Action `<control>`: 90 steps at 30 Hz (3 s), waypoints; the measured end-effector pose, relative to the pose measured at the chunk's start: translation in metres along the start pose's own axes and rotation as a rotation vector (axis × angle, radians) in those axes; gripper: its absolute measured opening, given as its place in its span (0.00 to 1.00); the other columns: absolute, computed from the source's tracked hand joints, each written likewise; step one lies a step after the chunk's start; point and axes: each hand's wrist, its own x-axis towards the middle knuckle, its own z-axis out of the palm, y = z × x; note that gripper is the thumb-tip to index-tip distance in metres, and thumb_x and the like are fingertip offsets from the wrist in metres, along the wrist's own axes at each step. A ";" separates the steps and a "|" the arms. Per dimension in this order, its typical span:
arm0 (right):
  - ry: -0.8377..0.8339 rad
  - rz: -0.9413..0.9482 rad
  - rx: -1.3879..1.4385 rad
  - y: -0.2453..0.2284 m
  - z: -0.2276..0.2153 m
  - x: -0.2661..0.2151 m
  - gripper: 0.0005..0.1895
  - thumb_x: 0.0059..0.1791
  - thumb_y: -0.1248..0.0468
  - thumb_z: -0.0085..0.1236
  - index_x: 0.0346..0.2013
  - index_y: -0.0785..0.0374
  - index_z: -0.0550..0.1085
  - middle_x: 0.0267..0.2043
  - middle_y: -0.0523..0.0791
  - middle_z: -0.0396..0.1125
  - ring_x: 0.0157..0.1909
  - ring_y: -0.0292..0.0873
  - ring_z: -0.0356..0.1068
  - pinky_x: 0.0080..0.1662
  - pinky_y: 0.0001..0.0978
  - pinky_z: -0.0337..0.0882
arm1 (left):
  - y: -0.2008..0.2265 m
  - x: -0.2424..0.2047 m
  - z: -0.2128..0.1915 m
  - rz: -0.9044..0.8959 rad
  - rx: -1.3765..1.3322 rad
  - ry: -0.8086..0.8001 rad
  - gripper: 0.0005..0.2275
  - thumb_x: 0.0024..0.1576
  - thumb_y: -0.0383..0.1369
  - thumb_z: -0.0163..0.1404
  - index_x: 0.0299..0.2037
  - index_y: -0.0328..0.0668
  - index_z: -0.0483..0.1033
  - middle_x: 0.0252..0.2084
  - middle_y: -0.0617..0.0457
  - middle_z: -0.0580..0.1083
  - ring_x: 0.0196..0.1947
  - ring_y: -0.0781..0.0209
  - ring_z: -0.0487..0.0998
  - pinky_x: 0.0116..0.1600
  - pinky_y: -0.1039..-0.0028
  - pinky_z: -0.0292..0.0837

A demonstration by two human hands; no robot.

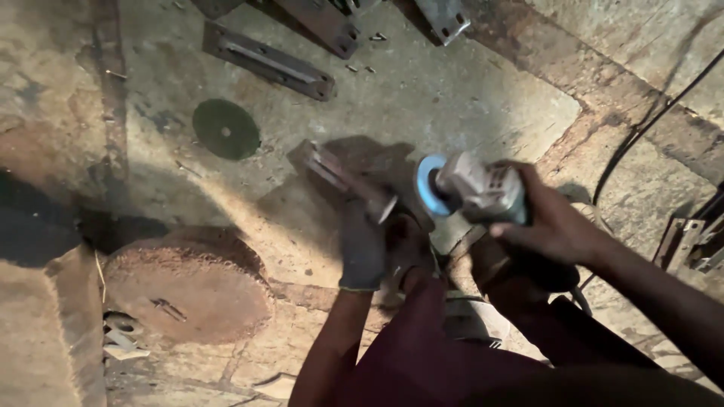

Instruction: Grind and smooth the edges of metal brackets using an angle grinder.

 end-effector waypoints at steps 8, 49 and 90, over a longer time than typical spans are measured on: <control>0.268 -0.128 -0.054 0.000 -0.045 -0.033 0.49 0.41 0.57 0.66 0.69 0.65 0.49 0.56 0.60 0.66 0.60 0.56 0.69 0.58 0.49 0.71 | 0.101 0.010 -0.030 -0.027 -0.159 -0.419 0.16 0.61 0.39 0.48 0.55 0.43 0.77 0.49 0.44 0.80 0.49 0.50 0.81 0.55 0.64 0.74; 0.068 0.218 -0.174 -0.039 -0.018 -0.004 0.58 0.40 0.49 0.71 0.76 0.47 0.45 0.60 0.56 0.67 0.60 0.55 0.72 0.60 0.45 0.72 | 0.054 0.075 -0.079 -0.056 -0.113 -0.327 0.17 0.59 0.33 0.52 0.56 0.35 0.71 0.40 0.40 0.75 0.38 0.49 0.76 0.42 0.63 0.71; -0.146 0.025 0.223 -0.028 0.013 0.057 0.43 0.47 0.50 0.57 0.70 0.58 0.51 0.54 0.55 0.72 0.55 0.48 0.74 0.55 0.41 0.72 | -0.008 0.054 -0.043 -0.690 -0.542 -0.303 0.26 0.68 0.50 0.32 0.50 0.37 0.78 0.36 0.44 0.78 0.33 0.53 0.77 0.39 0.65 0.73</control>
